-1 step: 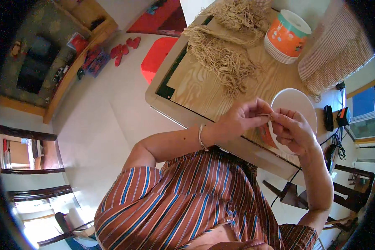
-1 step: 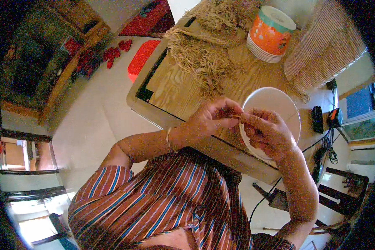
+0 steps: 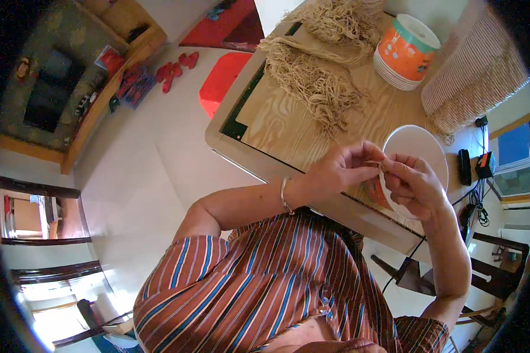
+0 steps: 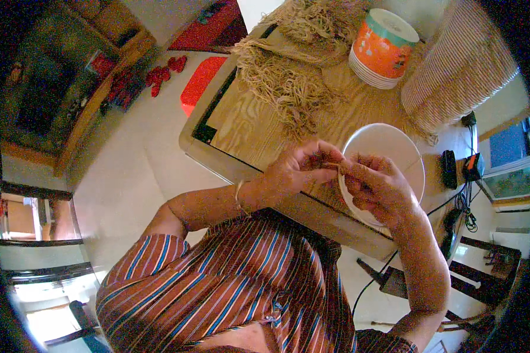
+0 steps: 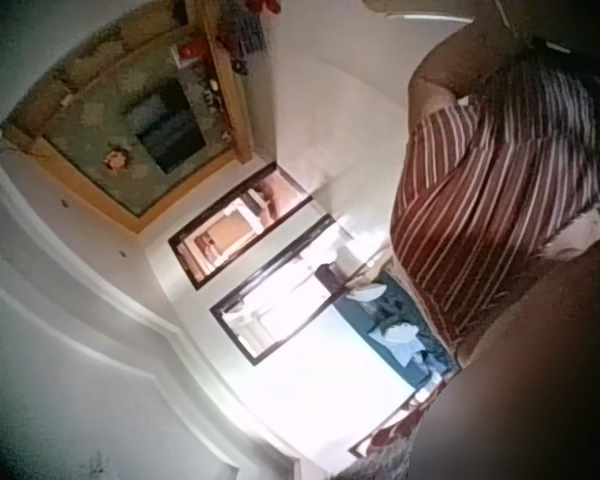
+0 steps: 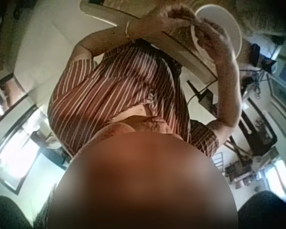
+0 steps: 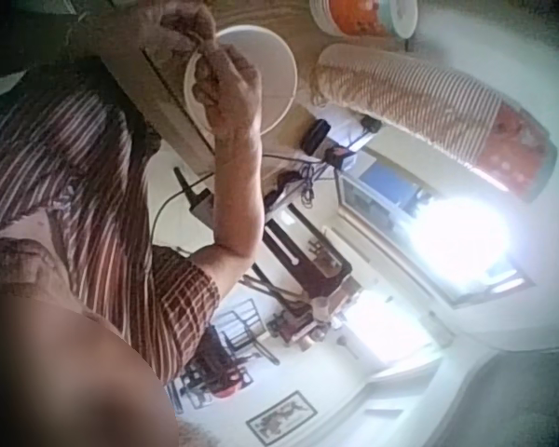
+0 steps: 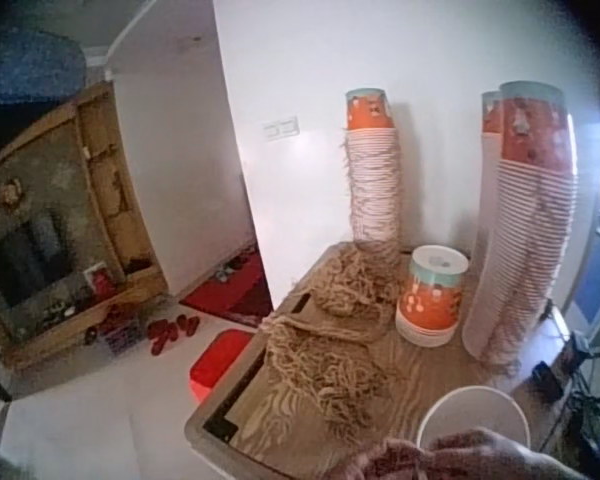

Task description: Threading and tying elastic bands through holes in paper cups.

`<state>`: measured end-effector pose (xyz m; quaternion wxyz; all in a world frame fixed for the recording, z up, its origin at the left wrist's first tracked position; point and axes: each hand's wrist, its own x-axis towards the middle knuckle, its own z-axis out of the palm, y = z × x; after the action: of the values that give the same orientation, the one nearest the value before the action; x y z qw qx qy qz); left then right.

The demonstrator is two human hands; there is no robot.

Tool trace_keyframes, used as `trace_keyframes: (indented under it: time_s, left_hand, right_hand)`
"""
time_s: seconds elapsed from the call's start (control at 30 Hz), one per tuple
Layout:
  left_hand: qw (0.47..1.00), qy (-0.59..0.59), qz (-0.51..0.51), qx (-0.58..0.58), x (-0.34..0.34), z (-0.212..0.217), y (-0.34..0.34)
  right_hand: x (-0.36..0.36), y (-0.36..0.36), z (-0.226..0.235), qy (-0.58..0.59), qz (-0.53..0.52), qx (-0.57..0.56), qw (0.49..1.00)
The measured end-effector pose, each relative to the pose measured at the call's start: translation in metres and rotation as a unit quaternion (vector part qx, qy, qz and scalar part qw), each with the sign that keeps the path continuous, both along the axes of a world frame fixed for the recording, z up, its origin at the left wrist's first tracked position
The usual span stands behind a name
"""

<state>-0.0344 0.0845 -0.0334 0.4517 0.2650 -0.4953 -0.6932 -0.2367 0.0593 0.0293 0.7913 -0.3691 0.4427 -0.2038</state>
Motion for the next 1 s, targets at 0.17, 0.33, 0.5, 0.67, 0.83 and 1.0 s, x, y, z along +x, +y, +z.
trace_keyframes:
  time_s: [0.17,0.33,0.5,0.67,0.83,1.0]
  left_hand:
    - [0.994,0.1,0.031,0.04,-0.01,0.001,0.007]
    - [0.997,0.036,0.04,0.063,-0.007,-0.004,0.007]
    - [0.997,-0.015,0.08,0.011,-0.002,-0.004,0.006]
    - [0.955,-0.224,0.134,-0.141,0.011,0.004,0.005]
    - [0.965,-0.222,0.069,-0.123,0.019,0.002,0.0]
    - [0.994,-0.113,0.0,-0.007,0.023,0.0,0.0]
  right_hand:
    - [0.002,0.0,0.001,-0.008,-0.005,0.006,1.0]
    - [0.004,0.002,0.004,0.007,-0.015,-0.004,1.0]
    - [0.004,0.004,0.005,0.031,-0.016,-0.018,0.999]
    - [0.003,0.005,-0.001,0.021,-0.012,-0.049,0.998]
    - [0.005,0.007,0.003,0.061,-0.019,-0.067,0.996]
    - [0.003,0.007,0.0,0.062,-0.027,-0.069,0.995]
